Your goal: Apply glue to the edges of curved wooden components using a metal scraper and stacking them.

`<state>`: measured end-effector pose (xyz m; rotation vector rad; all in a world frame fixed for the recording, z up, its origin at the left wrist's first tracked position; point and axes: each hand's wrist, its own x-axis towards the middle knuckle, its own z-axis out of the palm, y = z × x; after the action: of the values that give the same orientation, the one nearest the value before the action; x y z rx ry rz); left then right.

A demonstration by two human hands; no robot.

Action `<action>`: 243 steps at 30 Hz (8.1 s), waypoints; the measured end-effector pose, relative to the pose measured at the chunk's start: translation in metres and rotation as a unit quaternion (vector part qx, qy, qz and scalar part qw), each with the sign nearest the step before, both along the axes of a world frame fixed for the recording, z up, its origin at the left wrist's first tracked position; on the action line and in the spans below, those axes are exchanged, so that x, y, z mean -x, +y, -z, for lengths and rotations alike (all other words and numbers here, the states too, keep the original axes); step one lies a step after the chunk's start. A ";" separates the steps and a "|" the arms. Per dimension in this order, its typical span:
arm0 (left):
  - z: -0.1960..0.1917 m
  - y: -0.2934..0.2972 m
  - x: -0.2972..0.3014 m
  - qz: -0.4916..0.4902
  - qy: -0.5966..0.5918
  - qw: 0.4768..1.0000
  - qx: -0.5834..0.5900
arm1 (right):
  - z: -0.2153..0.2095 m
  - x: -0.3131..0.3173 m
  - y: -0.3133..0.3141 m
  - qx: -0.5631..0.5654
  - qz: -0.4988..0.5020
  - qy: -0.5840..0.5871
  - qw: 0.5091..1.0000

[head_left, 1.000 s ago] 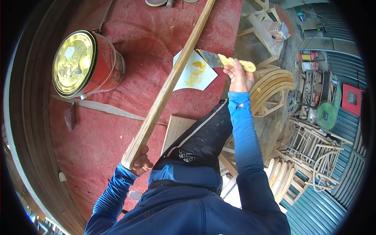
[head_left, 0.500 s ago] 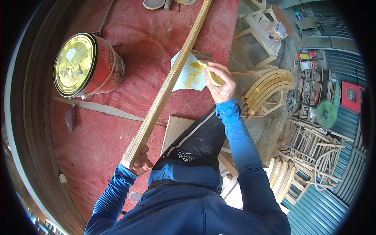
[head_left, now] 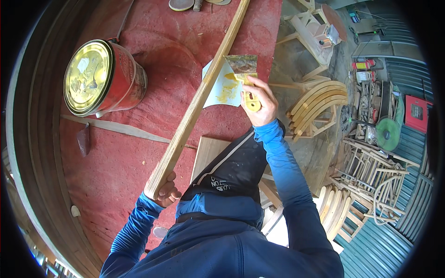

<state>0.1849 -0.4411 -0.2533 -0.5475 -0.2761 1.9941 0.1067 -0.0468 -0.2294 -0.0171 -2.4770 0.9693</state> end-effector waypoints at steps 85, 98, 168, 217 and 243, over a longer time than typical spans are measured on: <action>0.011 0.008 0.002 0.094 0.117 0.964 0.217 | -0.069 -0.135 -0.083 -0.051 -0.272 -0.117 0.954; -0.007 0.025 0.000 0.110 0.095 0.955 0.259 | -0.075 -0.137 -0.094 -0.132 -0.260 -0.018 0.956; -0.044 0.060 -0.013 0.143 0.133 0.904 0.380 | -0.113 -0.136 -0.091 0.009 -0.231 -0.076 0.970; -0.012 0.039 -0.015 0.096 0.117 0.927 0.343 | 0.000 -0.044 0.019 -0.052 -0.025 -0.107 0.993; -0.012 0.039 -0.015 0.087 0.122 0.923 0.355 | -0.019 -0.018 0.026 0.036 -0.019 -0.233 0.972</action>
<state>0.1998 -0.4025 -0.2411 -0.7279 0.6602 1.9282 0.1250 -0.0207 -0.2102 -0.2486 -2.8693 1.1805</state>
